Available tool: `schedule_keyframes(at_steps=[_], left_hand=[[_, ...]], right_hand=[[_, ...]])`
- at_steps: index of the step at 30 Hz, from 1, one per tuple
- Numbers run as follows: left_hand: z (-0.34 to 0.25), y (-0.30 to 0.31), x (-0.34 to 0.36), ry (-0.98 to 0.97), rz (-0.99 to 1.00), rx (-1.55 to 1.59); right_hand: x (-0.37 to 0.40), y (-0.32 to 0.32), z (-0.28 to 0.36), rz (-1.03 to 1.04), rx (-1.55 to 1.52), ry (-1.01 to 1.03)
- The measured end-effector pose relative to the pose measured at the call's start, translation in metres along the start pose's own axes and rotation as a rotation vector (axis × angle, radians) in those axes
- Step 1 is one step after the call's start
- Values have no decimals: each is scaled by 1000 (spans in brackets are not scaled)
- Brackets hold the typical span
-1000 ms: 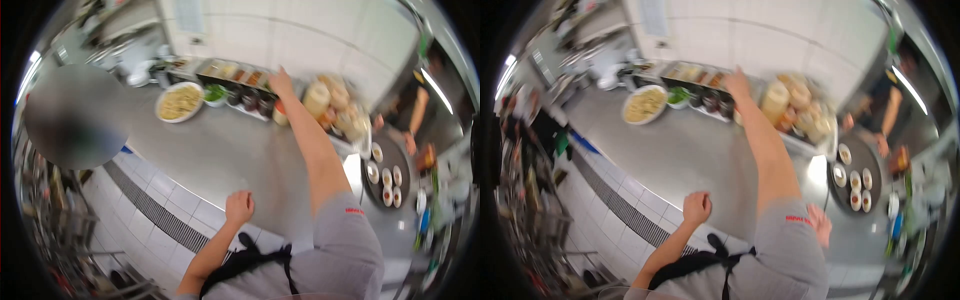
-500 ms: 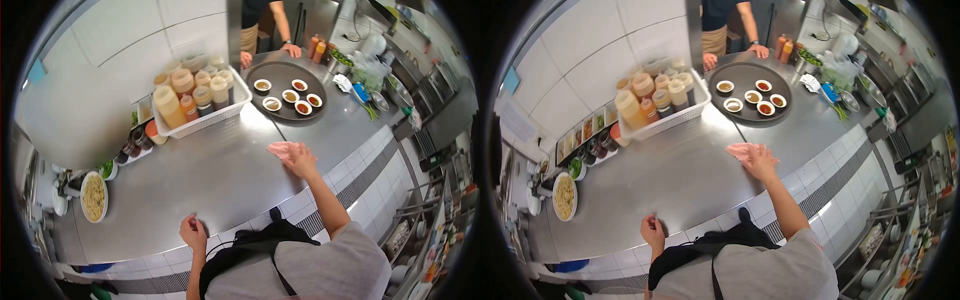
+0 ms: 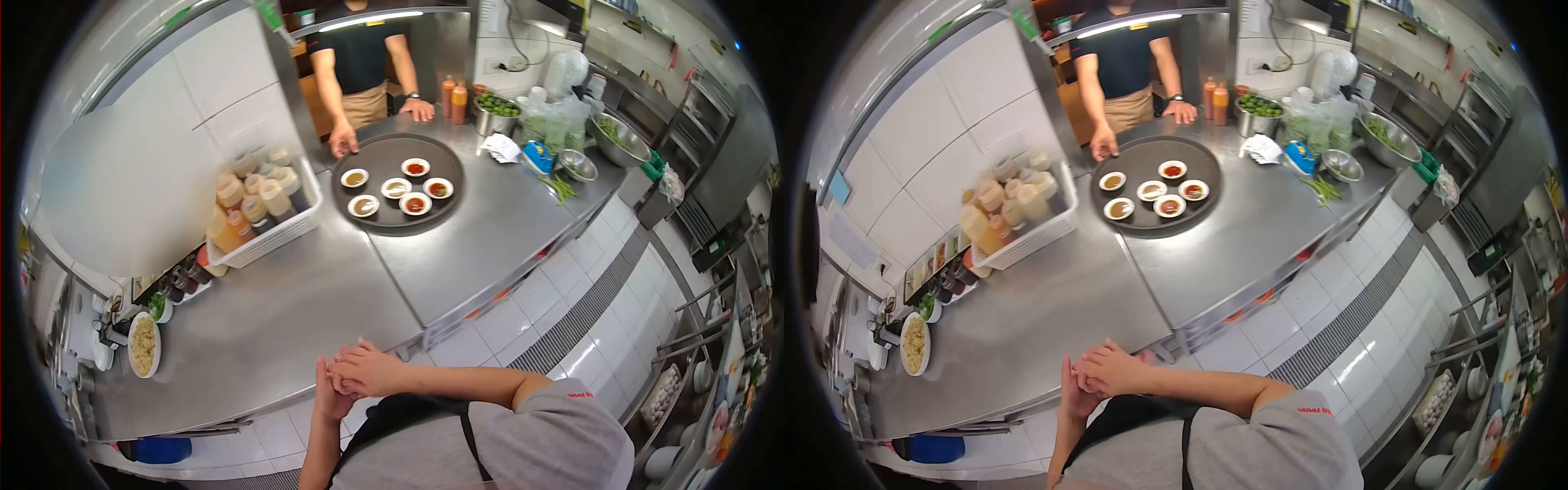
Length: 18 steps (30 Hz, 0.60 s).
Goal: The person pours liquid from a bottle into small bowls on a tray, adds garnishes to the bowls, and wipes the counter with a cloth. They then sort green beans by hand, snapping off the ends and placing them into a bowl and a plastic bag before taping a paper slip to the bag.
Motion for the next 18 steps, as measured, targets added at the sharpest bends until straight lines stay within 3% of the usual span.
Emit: schedule_keyframes(at_steps=[2, 4, 6, 8, 9, 11, 12, 13, 15, 17, 18], left_hand=[[47, 11, -40, -7, 96, 79], [97, -13, -64, -21, 194, 160], [153, -58, -83, -64, 113, 9], [194, -61, -127, -161, 321, -290], [210, -85, -129, -141, 325, -302], [237, -156, -138, -264, 292, -461], [242, -178, -149, -187, 312, -407], [245, -198, -162, -283, 348, -456], [248, -238, -185, -332, 395, -455], [238, -250, -231, -795, 336, -1088], [239, -266, -243, -795, 336, -1092]], right_hand=[[44, 23, -10, -237, 183, 30], [97, 58, -35, -231, 176, 41], [155, 78, -60, -378, 376, 36], [218, 103, -88, -408, 376, -47], [249, 124, -99, -375, 276, -94], [323, 150, -110, -389, 242, -433], [360, 158, -117, -423, 191, -612], [397, 164, -122, -459, 139, -789], [455, 179, -124, -547, 243, -1026], [495, 186, -127, -614, 257, -1108], [507, 188, -131, -683, 262, -1182]])
Point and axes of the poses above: each hand's wrist, its own x-axis away from the middle knuckle, its own y-axis out of the back of the hand, z = x × y, the point moved 2 cm from there along -x, towards the middle knuckle, and after that the axes turned 14 degrees about x, right-handed, at the moved point
